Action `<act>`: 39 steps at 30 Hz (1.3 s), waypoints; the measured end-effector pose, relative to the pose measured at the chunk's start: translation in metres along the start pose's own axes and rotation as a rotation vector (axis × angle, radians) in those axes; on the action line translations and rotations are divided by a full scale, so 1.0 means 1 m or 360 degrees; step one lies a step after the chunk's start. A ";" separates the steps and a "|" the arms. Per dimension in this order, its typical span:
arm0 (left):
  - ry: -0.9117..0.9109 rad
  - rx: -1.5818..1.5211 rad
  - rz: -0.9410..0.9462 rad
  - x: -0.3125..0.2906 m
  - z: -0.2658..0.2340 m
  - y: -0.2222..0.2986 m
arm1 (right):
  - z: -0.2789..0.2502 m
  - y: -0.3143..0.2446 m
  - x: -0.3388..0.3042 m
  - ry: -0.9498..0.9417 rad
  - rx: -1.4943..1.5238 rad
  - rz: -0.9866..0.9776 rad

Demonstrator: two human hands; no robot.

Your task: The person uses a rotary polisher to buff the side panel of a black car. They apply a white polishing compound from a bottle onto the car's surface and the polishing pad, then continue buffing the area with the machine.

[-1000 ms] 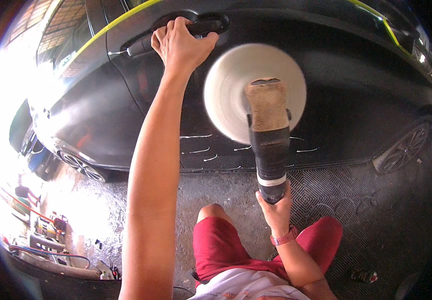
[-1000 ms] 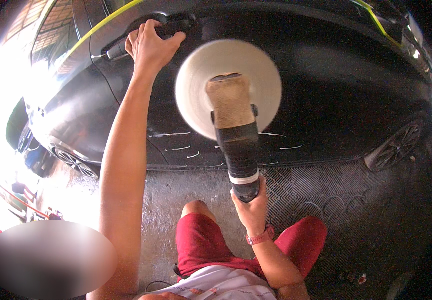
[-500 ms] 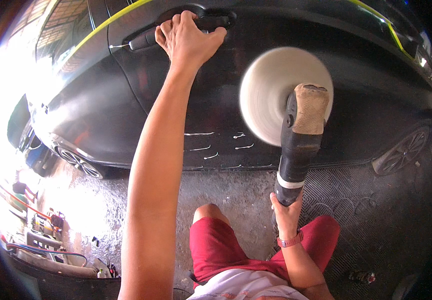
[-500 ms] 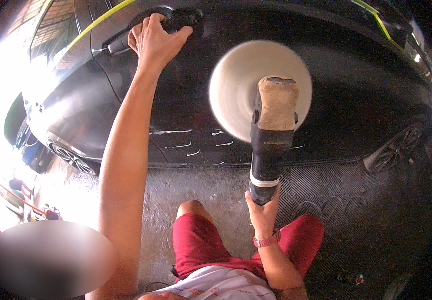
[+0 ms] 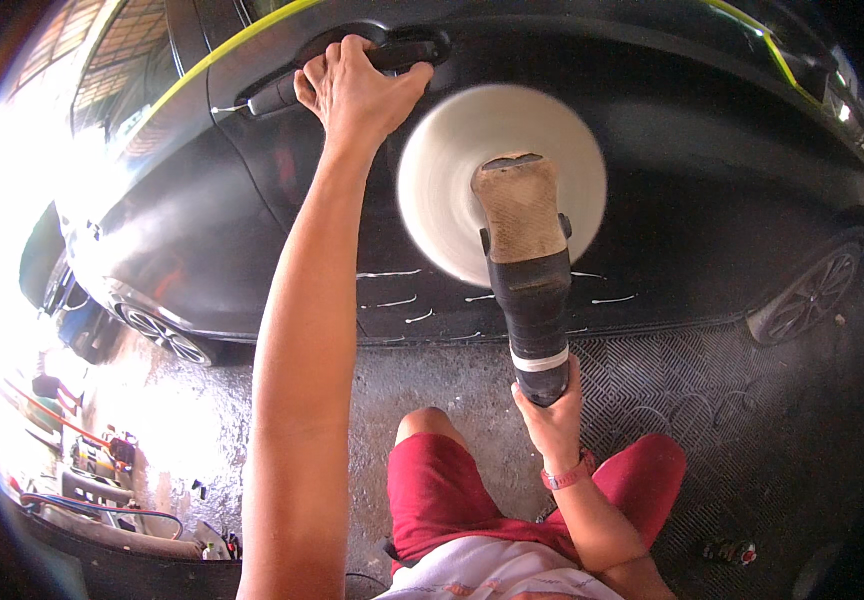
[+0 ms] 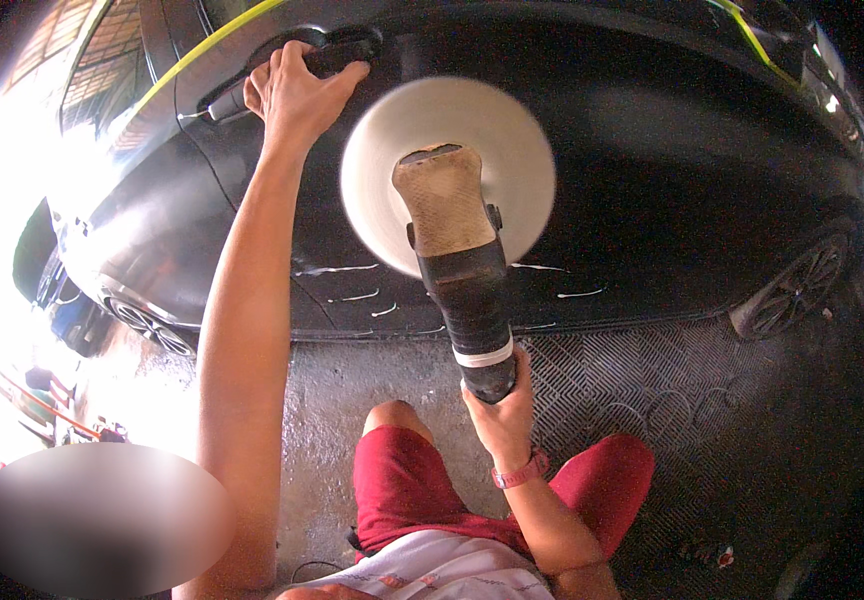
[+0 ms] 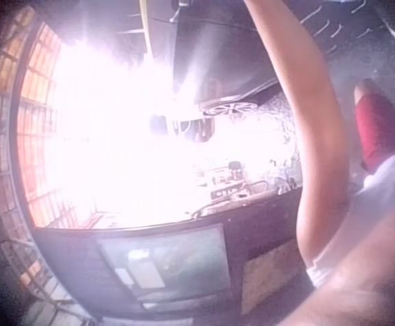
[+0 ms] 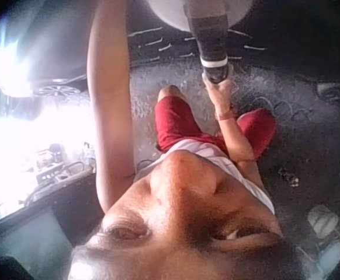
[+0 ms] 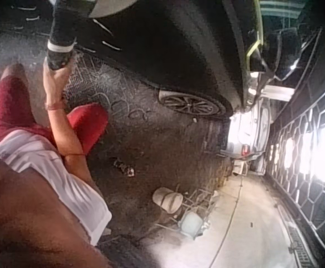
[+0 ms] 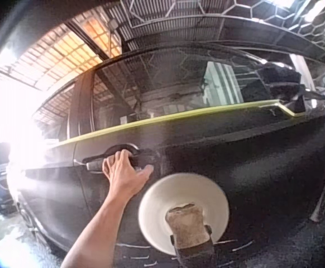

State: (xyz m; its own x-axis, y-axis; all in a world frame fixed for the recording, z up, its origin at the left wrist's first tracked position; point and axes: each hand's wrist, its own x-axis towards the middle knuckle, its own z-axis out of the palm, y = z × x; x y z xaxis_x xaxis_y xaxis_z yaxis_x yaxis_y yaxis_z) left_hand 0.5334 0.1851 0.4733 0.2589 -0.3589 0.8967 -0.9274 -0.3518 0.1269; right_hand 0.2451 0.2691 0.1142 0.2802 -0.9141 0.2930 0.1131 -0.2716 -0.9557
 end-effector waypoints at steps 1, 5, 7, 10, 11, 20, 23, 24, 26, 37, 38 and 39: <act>0.0038 -0.0036 0.0009 0.000 0.001 0.000 | -0.003 0.004 -0.001 0.0018 0.0004 -0.0002; 0.0013 -0.0002 0.0005 0.001 -0.002 -0.008 | -0.014 -0.010 -0.003 0.0092 0.0134 0.0111; 0.0066 -0.0030 0.0033 0.001 0.003 -0.007 | -0.027 -0.002 -0.007 0.0222 -0.0009 0.0169; 0.0056 -0.0084 0.0040 0.002 0.005 -0.005 | -0.037 0.021 -0.010 0.0298 0.0146 0.0280; 0.0060 -0.0082 0.0029 0.001 0.005 -0.004 | -0.041 0.028 -0.011 0.0299 0.0135 0.0278; 0.0125 -0.0178 0.0242 -0.008 -0.028 -0.032 | 0.024 -0.020 -0.011 0.0020 -0.0035 -0.0056; 0.0272 -0.0677 0.0127 -0.096 -0.058 -0.025 | 0.034 -0.022 0.004 -0.0067 -0.0086 -0.0211; 0.0131 -0.1084 -0.0018 -0.135 -0.069 -0.026 | 0.043 -0.032 0.005 -0.0063 -0.0265 -0.0228; -0.0055 -0.1463 -0.0167 -0.208 -0.077 -0.018 | 0.059 -0.040 0.012 -0.0192 -0.0271 -0.0234; 0.0545 -0.1337 -0.0423 -0.190 -0.052 0.020 | -0.013 -0.094 0.069 -0.0511 -0.0676 -0.0497; 0.0543 -0.1419 -0.0426 -0.189 -0.047 0.037 | -0.026 -0.091 0.072 -0.0481 -0.0689 -0.0499; 0.0564 -0.1413 -0.0354 -0.185 -0.042 0.052 | -0.038 -0.092 0.073 -0.0449 -0.0705 -0.0505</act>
State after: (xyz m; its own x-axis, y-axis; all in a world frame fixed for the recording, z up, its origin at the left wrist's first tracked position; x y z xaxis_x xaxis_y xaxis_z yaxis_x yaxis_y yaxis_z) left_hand 0.4255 0.2698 0.3320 0.4906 -0.0317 0.8708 -0.7708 0.4503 0.4507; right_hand 0.2193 0.2155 0.2222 0.5462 -0.6698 0.5030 -0.1578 -0.6720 -0.7236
